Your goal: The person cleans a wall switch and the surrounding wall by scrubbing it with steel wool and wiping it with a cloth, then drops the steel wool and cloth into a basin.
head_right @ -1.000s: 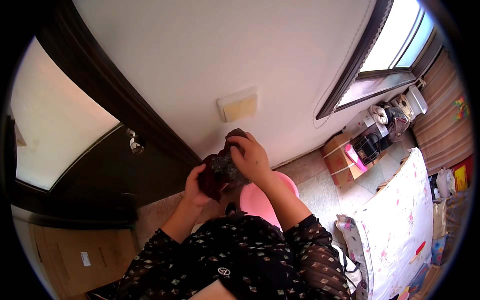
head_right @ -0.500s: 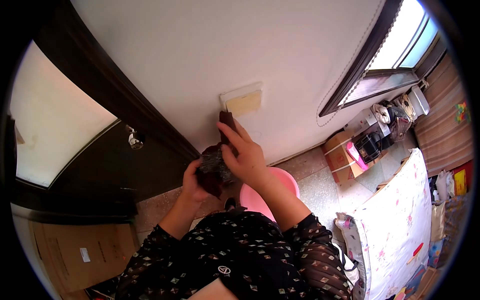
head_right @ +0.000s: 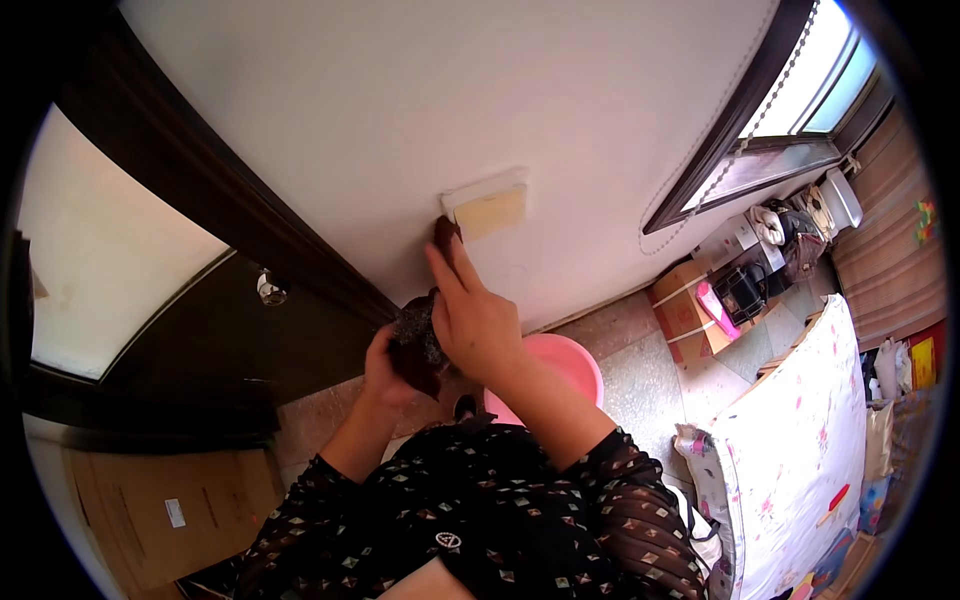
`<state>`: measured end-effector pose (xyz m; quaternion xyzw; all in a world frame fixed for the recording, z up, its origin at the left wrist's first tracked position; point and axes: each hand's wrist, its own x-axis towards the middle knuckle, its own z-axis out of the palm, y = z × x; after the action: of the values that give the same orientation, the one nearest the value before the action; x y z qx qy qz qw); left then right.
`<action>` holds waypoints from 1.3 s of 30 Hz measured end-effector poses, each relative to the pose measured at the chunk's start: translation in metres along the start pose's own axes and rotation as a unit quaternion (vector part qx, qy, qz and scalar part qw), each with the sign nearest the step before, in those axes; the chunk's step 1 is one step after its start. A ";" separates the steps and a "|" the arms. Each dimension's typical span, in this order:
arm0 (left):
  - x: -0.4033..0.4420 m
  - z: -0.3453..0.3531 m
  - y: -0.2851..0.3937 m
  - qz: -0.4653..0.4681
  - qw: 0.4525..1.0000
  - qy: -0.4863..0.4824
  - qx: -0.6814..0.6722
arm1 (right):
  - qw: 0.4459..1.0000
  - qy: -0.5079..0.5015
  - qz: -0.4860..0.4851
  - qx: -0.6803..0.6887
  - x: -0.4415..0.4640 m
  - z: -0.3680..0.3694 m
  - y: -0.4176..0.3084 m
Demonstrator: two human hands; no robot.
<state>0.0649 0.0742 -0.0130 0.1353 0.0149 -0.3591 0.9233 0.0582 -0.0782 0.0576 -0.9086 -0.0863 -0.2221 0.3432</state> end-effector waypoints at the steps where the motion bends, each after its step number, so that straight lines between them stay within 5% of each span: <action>1: -0.002 0.004 -0.002 0.008 0.999 0.051 0.013 | 1.000 -0.003 -0.001 0.001 -0.001 0.001 0.000; 13: -0.013 -0.022 -0.014 -0.022 0.992 0.127 -0.009 | 0.994 -0.029 0.097 0.048 -0.028 0.023 0.024; 20: -0.004 -0.002 -0.019 -0.037 0.990 0.122 0.053 | 0.906 0.019 0.232 0.353 -0.034 0.001 0.045; 25: 0.007 0.023 -0.018 -0.028 0.993 0.052 0.100 | 0.814 0.089 0.234 0.524 -0.026 -0.017 0.056; 32: 0.020 0.037 -0.019 -0.036 0.987 -0.002 0.154 | 0.810 0.092 0.185 0.549 -0.021 -0.036 0.067; 39: 0.018 0.045 -0.022 -0.035 0.983 0.049 0.173 | 0.815 0.065 0.193 0.543 -0.030 -0.037 0.080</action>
<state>0.0609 0.0349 0.0230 0.3096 0.0022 -0.3816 0.8709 0.0438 -0.1628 0.0217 -0.5563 0.0064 -0.1268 0.8212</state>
